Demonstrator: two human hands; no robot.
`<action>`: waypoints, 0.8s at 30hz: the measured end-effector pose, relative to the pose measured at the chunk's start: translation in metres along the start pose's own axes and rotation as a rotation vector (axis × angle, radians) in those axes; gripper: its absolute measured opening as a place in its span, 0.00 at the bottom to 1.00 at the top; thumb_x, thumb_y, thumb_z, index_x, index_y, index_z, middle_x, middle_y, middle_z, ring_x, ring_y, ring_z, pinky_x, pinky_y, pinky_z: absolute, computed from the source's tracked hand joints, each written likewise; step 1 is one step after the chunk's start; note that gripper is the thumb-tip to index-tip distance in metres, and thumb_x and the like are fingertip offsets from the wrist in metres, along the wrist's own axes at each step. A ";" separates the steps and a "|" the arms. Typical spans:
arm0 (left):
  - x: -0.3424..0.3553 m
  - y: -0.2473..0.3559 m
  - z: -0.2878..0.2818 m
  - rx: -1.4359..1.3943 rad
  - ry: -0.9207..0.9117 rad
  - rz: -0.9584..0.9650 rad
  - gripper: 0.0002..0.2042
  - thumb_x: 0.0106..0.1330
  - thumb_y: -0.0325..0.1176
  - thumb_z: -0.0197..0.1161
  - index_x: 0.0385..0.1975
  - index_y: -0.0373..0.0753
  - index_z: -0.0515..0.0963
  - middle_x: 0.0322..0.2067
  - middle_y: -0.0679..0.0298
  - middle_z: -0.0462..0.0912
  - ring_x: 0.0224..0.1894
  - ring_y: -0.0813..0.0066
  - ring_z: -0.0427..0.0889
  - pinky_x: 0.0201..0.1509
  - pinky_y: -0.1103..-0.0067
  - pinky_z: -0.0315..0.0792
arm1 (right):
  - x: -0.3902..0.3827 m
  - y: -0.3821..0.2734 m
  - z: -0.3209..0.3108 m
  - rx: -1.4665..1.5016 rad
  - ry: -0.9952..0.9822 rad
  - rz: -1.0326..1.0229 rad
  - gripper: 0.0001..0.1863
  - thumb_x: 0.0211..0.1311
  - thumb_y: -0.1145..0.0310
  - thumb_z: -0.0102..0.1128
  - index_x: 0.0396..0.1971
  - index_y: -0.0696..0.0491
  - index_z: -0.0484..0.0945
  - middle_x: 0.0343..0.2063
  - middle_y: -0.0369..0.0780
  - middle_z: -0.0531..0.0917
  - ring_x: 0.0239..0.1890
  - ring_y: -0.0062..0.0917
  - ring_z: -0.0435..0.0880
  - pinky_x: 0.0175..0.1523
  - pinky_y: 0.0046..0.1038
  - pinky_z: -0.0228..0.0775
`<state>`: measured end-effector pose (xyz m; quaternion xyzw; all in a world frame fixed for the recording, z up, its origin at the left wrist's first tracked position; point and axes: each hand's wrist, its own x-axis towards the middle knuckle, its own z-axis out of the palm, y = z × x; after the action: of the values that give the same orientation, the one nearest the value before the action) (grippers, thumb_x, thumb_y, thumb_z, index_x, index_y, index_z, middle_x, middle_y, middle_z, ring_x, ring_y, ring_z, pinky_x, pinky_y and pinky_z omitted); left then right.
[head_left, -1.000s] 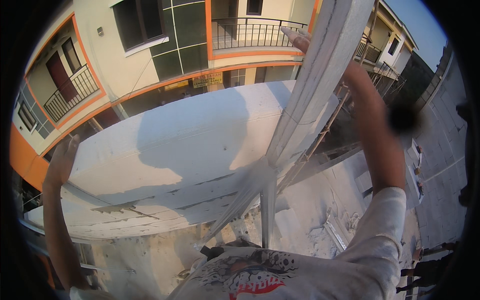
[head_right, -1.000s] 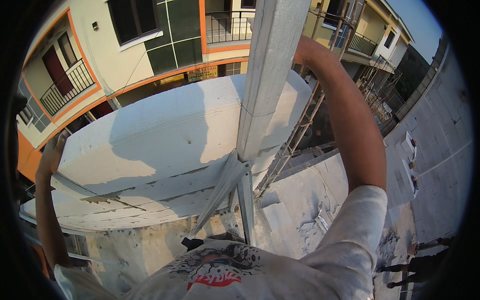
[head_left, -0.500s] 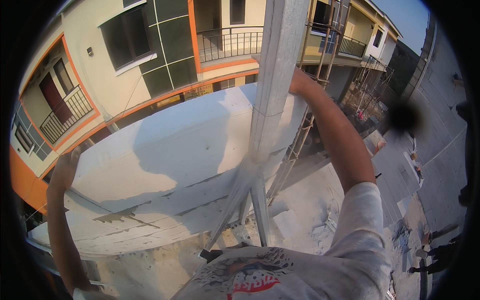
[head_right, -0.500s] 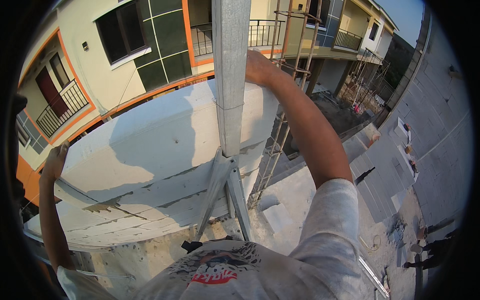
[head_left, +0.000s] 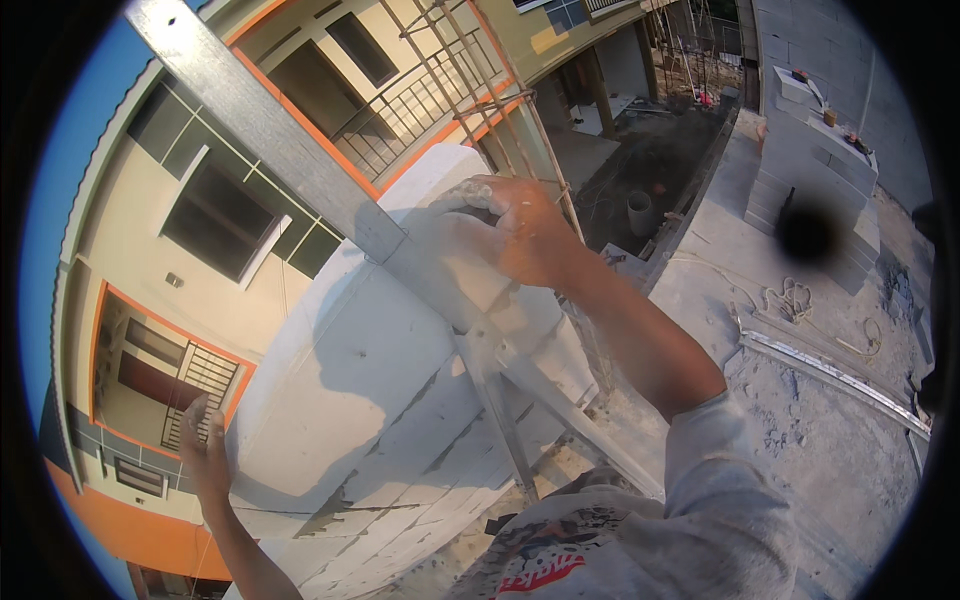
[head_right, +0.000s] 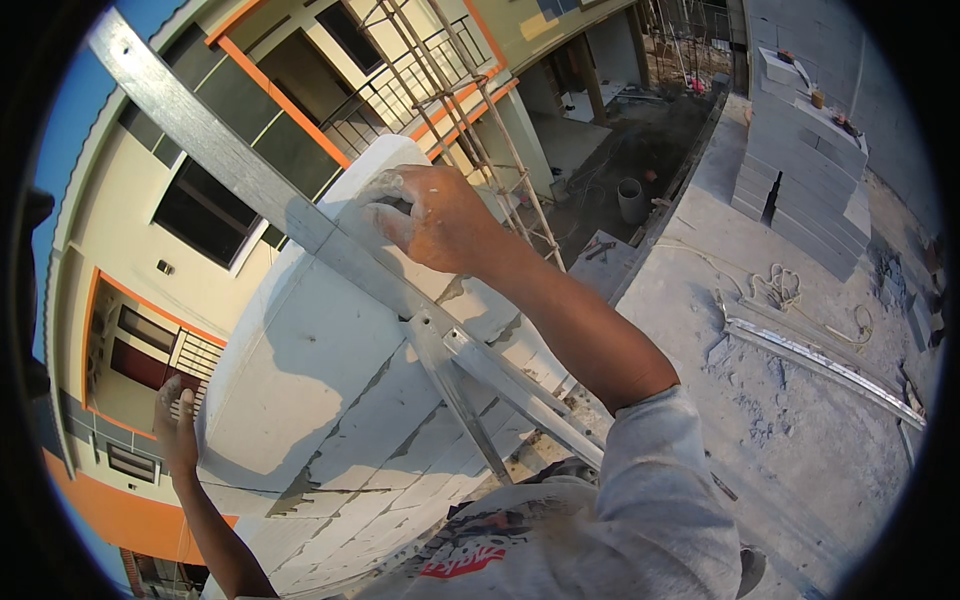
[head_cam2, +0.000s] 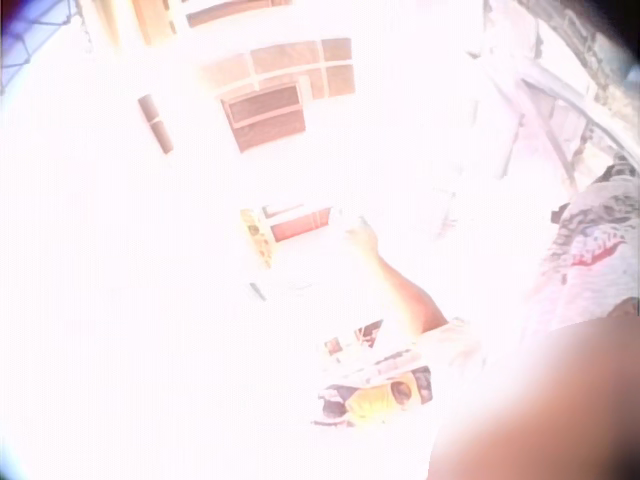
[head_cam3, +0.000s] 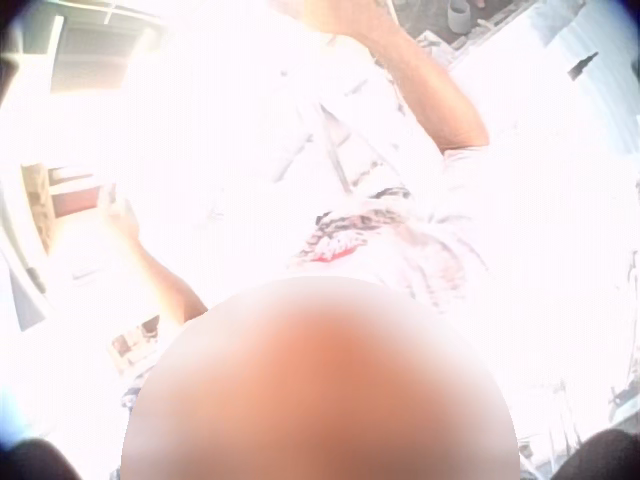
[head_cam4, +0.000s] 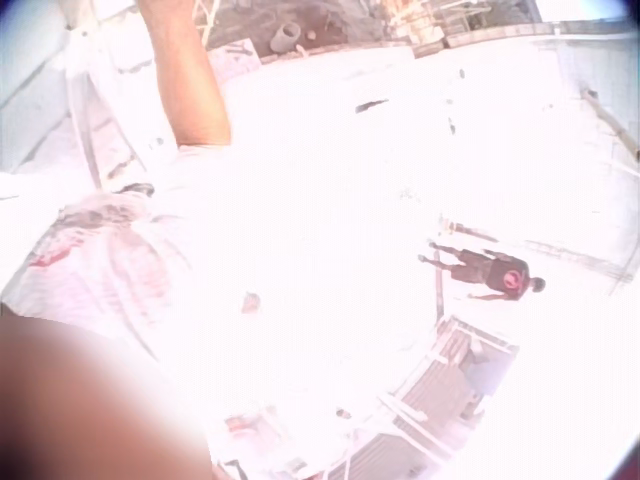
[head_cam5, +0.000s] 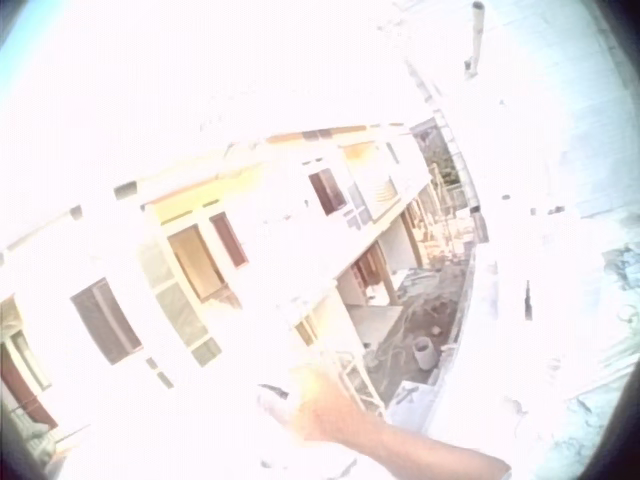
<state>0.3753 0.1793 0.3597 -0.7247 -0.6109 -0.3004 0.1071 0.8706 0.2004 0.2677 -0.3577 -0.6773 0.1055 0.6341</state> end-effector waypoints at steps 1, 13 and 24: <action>0.003 0.020 0.010 -0.075 0.006 0.027 0.26 0.68 0.48 0.62 0.55 0.31 0.75 0.53 0.50 0.78 0.58 0.57 0.75 0.64 0.66 0.65 | -0.003 0.001 0.004 -0.015 -0.011 0.019 0.14 0.63 0.63 0.63 0.44 0.55 0.82 0.36 0.41 0.85 0.36 0.25 0.83 0.47 0.28 0.75; 0.030 0.243 0.107 -0.375 -0.241 0.250 0.26 0.56 0.38 0.74 0.53 0.35 0.76 0.49 0.55 0.80 0.53 0.62 0.78 0.58 0.71 0.71 | -0.007 0.007 0.026 0.084 -0.076 0.079 0.20 0.59 0.62 0.66 0.45 0.62 0.79 0.40 0.51 0.83 0.44 0.45 0.82 0.52 0.38 0.74; 0.041 0.255 0.101 -0.359 -0.379 0.099 0.38 0.48 0.55 0.77 0.51 0.31 0.76 0.46 0.55 0.81 0.50 0.65 0.79 0.56 0.73 0.71 | -0.008 0.022 0.041 0.378 0.052 0.050 0.18 0.60 0.65 0.62 0.44 0.62 0.80 0.39 0.51 0.84 0.43 0.43 0.84 0.52 0.37 0.74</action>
<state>0.6515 0.2064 0.3566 -0.8045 -0.5207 -0.2573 -0.1246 0.8396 0.2240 0.2408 -0.2517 -0.6198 0.2372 0.7044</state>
